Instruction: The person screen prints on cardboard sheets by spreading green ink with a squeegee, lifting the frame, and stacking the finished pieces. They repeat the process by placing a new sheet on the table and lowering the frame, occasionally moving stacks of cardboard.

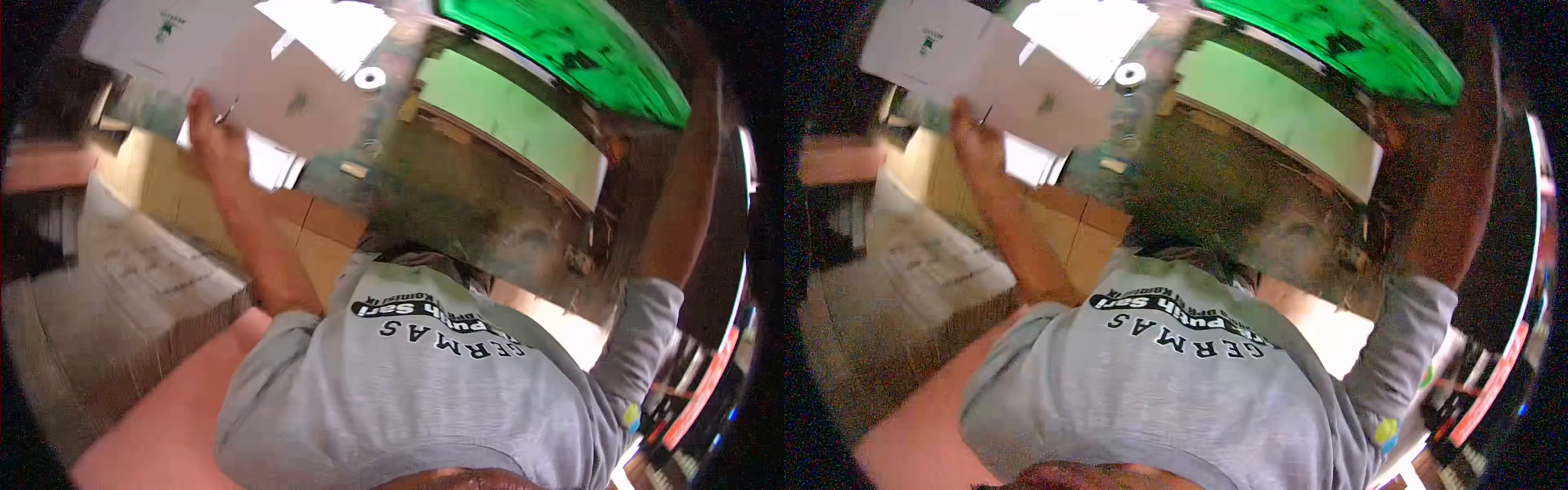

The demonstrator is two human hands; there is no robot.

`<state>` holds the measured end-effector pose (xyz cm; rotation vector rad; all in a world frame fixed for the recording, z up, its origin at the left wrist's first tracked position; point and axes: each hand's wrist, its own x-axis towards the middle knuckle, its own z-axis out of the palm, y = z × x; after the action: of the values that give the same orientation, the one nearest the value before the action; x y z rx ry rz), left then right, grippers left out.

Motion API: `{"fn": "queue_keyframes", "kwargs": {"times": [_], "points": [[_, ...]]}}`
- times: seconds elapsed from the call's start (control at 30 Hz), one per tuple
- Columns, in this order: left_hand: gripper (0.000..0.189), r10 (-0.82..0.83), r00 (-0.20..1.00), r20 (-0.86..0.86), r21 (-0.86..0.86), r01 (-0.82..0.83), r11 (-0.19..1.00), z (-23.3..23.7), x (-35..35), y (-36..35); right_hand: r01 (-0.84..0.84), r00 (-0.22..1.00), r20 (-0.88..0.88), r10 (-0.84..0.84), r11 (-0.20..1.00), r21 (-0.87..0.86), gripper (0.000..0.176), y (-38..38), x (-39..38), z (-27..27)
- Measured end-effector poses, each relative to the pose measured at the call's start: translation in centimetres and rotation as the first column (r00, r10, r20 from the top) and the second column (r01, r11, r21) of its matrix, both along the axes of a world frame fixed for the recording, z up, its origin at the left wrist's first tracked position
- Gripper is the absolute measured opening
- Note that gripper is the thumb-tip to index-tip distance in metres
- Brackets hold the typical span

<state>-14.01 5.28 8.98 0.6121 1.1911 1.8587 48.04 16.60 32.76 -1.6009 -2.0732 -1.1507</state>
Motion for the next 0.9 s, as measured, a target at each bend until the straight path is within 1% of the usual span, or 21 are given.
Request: {"fn": "queue_keyframes", "kwargs": {"times": [0.03, 0.07, 0.1, 0.13, 0.17, 0.2, 0.27, 0.3, 0.33, 0.4, 0.43, 0.5, 0.53, 0.6, 0.63, 0.7, 0.73, 0.77, 0.8, 0.87, 0.9], "points": [[0.046, -0.008, 0.996, 0.092, 0.058, 0.002, 0.998, -1.3, -1.0, 1.2, 0.011, 0.996, 0.086, -0.010, 1.000, -0.007, 0.059, 0.5, 0.7, -0.1], [0.035, -0.003, 0.988, 0.156, 0.089, -0.011, 0.996, -1.2, -0.7, 2.1, 0.043, 0.982, 0.183, -0.043, 0.999, 0.006, 0.061, 0.9, 2.1, 0.1], [0.030, 0.073, 0.967, 0.242, 0.080, -0.095, 0.992, -1.6, -0.4, 3.3, 0.065, 0.961, 0.267, -0.068, 0.998, 0.020, 0.064, 0.9, 3.1, 0.0], [0.030, 0.072, 0.935, 0.347, 0.117, -0.119, 0.986, -2.8, -1.2, 5.2, 0.088, 0.938, 0.333, -0.095, 0.996, 0.036, 0.066, 0.9, 4.1, 0.0], [0.031, 0.019, 0.919, 0.393, 0.178, -0.096, 0.979, -4.4, -2.3, 7.1, 0.107, 0.912, 0.394, -0.118, 0.993, 0.049, 0.069, 0.7, 4.8, 0.0], [0.030, 0.082, 0.878, 0.472, 0.121, -0.156, 0.980, -3.9, -1.5, 8.3, 0.112, 0.885, 0.447, -0.131, 0.991, 0.067, 0.072, 0.6, 5.5, -0.1], [0.030, 0.100, 0.822, 0.560, 0.098, -0.186, 0.978, -6.0, -2.0, 12.2, 0.113, 0.830, 0.539, -0.146, 0.989, 0.094, 0.079, 0.2, 6.6, -0.4], [0.030, 0.146, 0.824, 0.548, 0.096, -0.235, 0.967, -6.6, -1.7, 13.6, 0.093, 0.816, 0.562, -0.136, 0.990, 0.104, 0.082, 0.3, 7.1, -0.5], [0.029, 0.169, 0.771, 0.614, 0.053, -0.254, 0.966, -6.4, -1.4, 14.7, 0.076, 0.811, 0.571, -0.130, 0.990, 0.116, 0.086, 0.1, 7.7, -0.6], [0.031, 0.227, 0.748, 0.624, 0.002, -0.291, 0.957, -6.9, -1.3, 16.7, -0.057, 0.838, 0.544, -0.046, 0.984, 0.171, 0.096, 0.4, 6.9, -0.9], [0.031, 0.221, 0.748, 0.626, 0.017, -0.295, 0.955, -7.0, -1.6, 17.8, 0.104, 0.895, 0.429, -0.124, 0.992, 0.070, 0.093, 0.1, 6.4, -1.4], [0.025, 0.307, 0.709, 0.635, -0.140, -0.285, 0.948, -7.3, -1.8, 19.6, 0.248, 0.924, 0.308, -0.224, 0.968, -0.040, 0.090, -0.5, 5.1, -1.6], [0.025, 0.300, 0.711, 0.636, -0.128, -0.286, 0.950, -7.5, -1.8, 20.2, 0.348, 0.861, 0.404, -0.309, 0.937, -0.025, 0.087, -0.6, 4.6, -1.6], [0.027, 0.331, 0.703, 0.630, -0.170, -0.291, 0.941, -7.8, -2.0, 21.3, 0.442, 0.783, 0.485, -0.390, 0.897, 0.008, 0.085, 0.1, 5.4, -2.1], [0.028, 0.330, 0.698, 0.635, -0.158, -0.300, 0.941, -8.1, -2.0, 21.9, 0.266, 0.868, 0.427, -0.252, 0.963, 0.027, 0.078, 0.7, 7.0, -2.7], [0.031, 0.348, 0.677, 0.648, -0.153, -0.332, 0.931, -7.2, -1.4, 22.0, 0.084, 0.923, 0.370, -0.102, 0.994, 0.066, 0.075, 1.0, 7.1, -2.8], [0.036, 0.371, 0.654, 0.660, -0.158, -0.361, 0.919, -6.9, -0.9, 21.9, -0.008, 0.964, 0.264, -0.002, 0.999, 0.036, 0.064, 0.9, 7.2, -3.0], [0.044, 0.393, 0.670, 0.630, -0.185, -0.362, 0.914, -6.7, -0.4, 21.9, -0.048, 0.977, 0.208, 0.043, 0.999, 0.022, 0.059, 0.6, 7.0, -2.9], [0.044, 0.387, 0.675, 0.628, -0.186, -0.353, 0.917, -7.6, 0.1, 21.8, -0.090, 0.985, 0.151, 0.088, 0.996, 0.010, 0.054, 0.2, 6.8, -2.9], [0.051, 0.289, 0.745, 0.601, -0.251, -0.168, 0.953, -9.5, 2.2, 21.1, 0.023, 0.975, 0.224, -0.008, 0.997, -0.068, 0.069, -0.2, 6.8, -2.4], [0.053, 0.181, 0.811, 0.556, -0.202, -0.080, 0.976, -8.7, 5.3, 18.7, 0.078, 0.967, 0.248, -0.051, 0.992, -0.099, 0.076, -0.5, 6.5, -2.1]]}}
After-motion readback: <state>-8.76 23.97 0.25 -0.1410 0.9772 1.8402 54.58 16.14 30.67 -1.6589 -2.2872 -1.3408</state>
